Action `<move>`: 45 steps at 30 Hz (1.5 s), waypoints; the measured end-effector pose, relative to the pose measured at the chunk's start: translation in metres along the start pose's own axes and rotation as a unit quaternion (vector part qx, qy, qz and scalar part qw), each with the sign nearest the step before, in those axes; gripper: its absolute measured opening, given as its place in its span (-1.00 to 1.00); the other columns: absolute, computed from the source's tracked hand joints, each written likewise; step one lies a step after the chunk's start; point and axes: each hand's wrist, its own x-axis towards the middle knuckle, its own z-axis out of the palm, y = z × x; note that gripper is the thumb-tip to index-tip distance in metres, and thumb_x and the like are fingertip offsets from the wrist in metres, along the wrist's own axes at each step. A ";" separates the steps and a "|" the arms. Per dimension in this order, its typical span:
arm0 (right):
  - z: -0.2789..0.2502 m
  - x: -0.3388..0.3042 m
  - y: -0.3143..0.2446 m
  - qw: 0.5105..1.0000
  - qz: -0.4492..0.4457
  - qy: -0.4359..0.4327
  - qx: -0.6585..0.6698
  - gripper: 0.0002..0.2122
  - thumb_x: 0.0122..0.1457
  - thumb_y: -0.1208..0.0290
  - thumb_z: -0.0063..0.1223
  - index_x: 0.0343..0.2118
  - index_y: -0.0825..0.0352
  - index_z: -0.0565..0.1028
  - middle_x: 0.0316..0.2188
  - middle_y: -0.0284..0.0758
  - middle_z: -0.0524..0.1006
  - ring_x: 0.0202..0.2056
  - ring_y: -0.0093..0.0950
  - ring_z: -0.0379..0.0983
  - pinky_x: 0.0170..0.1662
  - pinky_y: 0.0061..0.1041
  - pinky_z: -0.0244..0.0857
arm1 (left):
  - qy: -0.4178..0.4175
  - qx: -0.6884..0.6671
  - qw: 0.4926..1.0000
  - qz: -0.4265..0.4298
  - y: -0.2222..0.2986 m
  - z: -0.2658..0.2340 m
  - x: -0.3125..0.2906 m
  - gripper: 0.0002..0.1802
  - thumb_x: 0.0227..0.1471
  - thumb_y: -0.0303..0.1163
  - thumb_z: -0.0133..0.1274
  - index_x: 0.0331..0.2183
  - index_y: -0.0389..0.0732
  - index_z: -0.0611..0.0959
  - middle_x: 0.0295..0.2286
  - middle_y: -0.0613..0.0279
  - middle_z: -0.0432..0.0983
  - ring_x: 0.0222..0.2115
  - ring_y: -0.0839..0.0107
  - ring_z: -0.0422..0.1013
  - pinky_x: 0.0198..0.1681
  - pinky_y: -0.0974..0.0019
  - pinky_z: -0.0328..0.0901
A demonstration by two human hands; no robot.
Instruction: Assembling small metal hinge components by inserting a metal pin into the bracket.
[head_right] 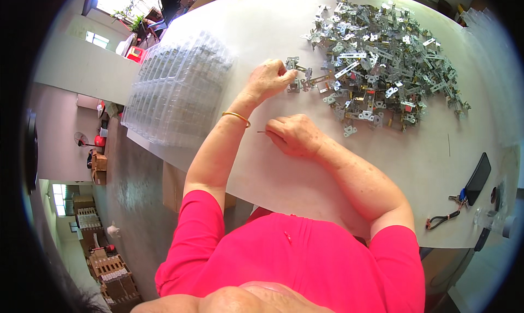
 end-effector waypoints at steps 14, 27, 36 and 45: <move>0.002 -0.001 0.006 0.999 0.016 0.020 0.037 -0.95 0.17 0.47 0.14 -0.32 0.27 0.51 -0.48 -0.21 0.56 -0.44 -0.15 0.54 -0.39 -0.20 0.42 | 0.179 -0.141 0.971 0.066 0.013 0.009 -0.001 -0.70 0.19 -0.25 0.10 -0.36 -0.33 0.66 -0.42 0.07 0.65 -0.44 0.27 0.58 -0.29 0.21 0.46; 0.005 0.004 0.003 0.909 0.235 0.219 0.267 -0.95 0.39 0.46 0.06 -0.17 0.29 0.47 -0.53 -0.48 0.51 -0.53 -0.72 0.41 -0.47 -0.66 0.30 | -0.028 -0.528 0.849 -0.014 -0.068 0.000 -0.085 -0.78 0.34 -0.35 -0.06 -0.25 -0.26 0.61 -0.50 0.32 0.51 -0.49 0.54 0.45 -0.38 0.42 0.39; 0.008 0.005 0.013 0.883 0.287 0.230 0.293 -0.92 0.38 0.42 0.08 -0.18 0.30 0.51 -0.40 -0.41 0.57 -0.49 -0.69 0.53 -0.48 -0.66 0.40 | -0.047 -0.460 0.887 -0.006 -0.064 -0.002 -0.109 -0.81 0.31 -0.35 -0.01 -0.27 -0.25 0.61 -0.50 0.39 0.47 -0.49 0.63 0.36 -0.40 0.45 0.31; 0.003 0.007 0.007 0.883 0.307 0.195 0.296 -0.91 0.39 0.44 0.04 -0.19 0.33 0.51 -0.53 -0.41 0.58 -0.52 -0.67 0.54 -0.49 -0.65 0.41 | 0.069 -0.292 0.954 0.023 -0.056 -0.003 -0.118 -0.85 0.24 -0.40 0.03 -0.33 -0.26 0.61 -0.54 0.43 0.46 -0.53 0.66 0.28 -0.44 0.46 0.25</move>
